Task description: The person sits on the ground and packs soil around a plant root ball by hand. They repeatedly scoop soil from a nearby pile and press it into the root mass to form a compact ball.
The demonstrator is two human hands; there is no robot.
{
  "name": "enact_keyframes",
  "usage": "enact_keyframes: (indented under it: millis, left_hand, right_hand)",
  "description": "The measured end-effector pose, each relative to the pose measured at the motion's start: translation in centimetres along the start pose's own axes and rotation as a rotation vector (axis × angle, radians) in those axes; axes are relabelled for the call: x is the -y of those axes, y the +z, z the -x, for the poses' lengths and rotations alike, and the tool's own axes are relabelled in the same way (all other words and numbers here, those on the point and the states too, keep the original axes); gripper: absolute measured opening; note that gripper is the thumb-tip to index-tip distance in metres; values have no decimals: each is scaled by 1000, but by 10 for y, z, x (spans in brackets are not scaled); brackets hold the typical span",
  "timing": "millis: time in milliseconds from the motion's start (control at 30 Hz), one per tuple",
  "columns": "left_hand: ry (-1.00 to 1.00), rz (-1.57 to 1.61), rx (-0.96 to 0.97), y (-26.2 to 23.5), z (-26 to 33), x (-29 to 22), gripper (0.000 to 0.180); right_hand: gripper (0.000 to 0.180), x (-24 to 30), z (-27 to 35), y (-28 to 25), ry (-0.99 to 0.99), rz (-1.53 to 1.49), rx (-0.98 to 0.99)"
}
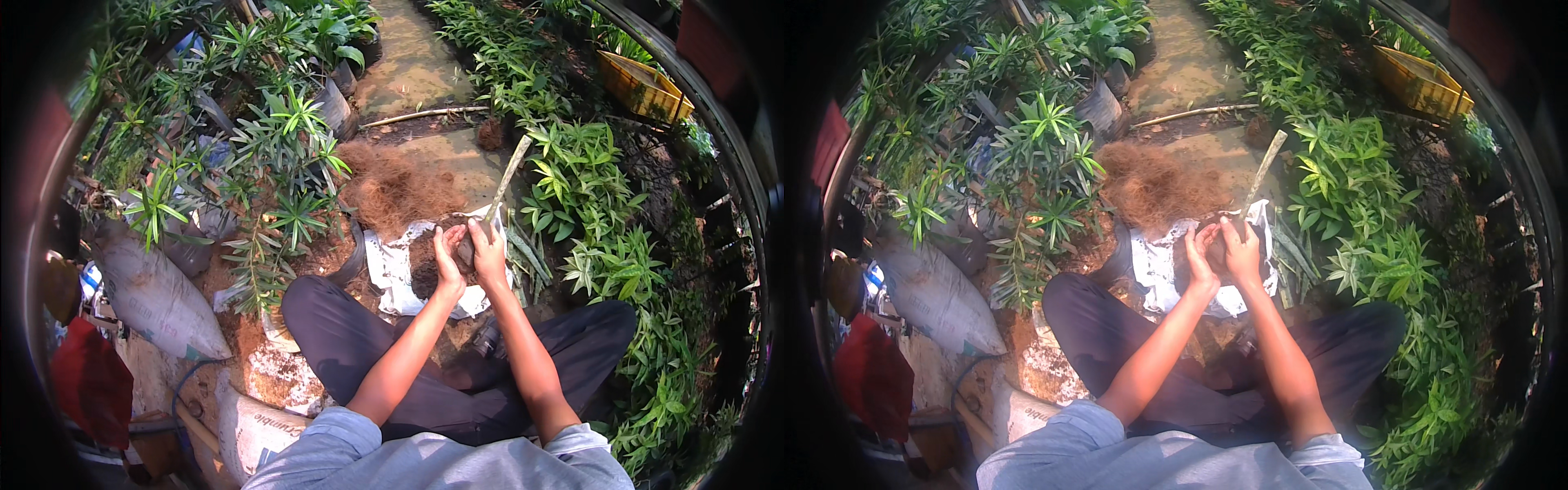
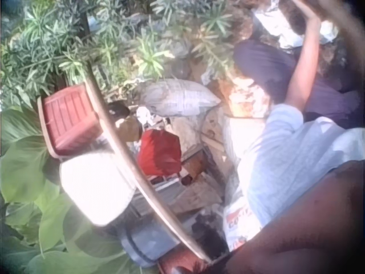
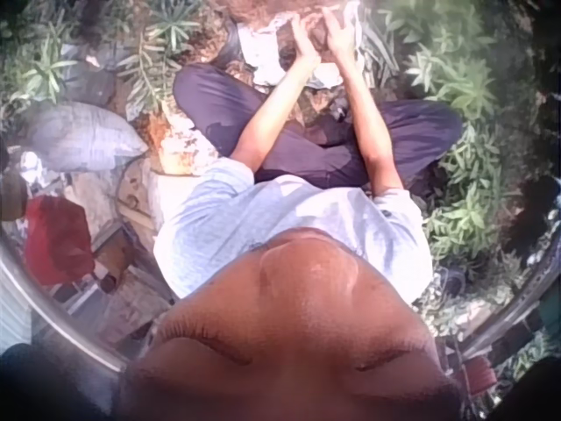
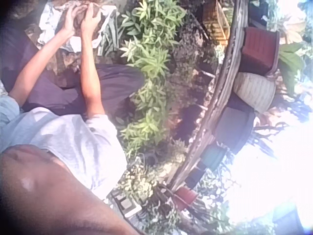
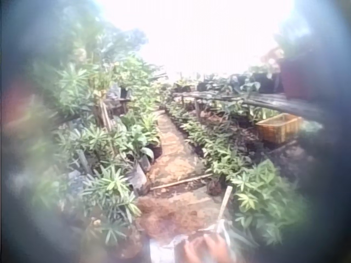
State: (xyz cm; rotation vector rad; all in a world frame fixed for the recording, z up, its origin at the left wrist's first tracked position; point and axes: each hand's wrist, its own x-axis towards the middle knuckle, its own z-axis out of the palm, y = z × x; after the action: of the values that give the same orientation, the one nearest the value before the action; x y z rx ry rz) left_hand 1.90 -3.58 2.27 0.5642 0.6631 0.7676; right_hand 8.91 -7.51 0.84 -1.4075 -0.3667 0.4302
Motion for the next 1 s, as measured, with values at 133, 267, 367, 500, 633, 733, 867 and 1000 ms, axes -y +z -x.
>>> enact_keyframes:
  millis: [133, 267, 367, 500, 633, 733, 867, 1000]
  left_hand:
    - [-11, 34, -12, -2, -10, -9, 60]
    - [-279, 142, -49, 1, -5, -25, 60]
    - [-352, 235, 105, -6, -9, -27, 61]
    - [-395, 231, 128, -4, -6, -28, 67]
    - [-442, 268, 128, -8, -9, -27, 77]
    - [-573, 260, 348, -2, -3, -35, 82]
    - [-509, 311, 276, -1, 2, -23, 78]
    - [-561, 446, 185, 6, 15, -28, 95]
  right_hand:
    - [29, 18, 4, 7, -40, -24, 97]
    - [52, 29, 0, -3, 122, -136, 282]
    - [49, 40, -3, -5, 84, -195, 406]
    - [47, 28, -5, -9, -32, -30, 379]
    - [50, 33, -4, -10, -88, -5, 438]
    - [52, 48, 0, -11, -198, -126, 432]
    - [43, 57, 10, -5, 41, -337, 472]
    - [28, 28, 5, -5, 75, -238, 327]
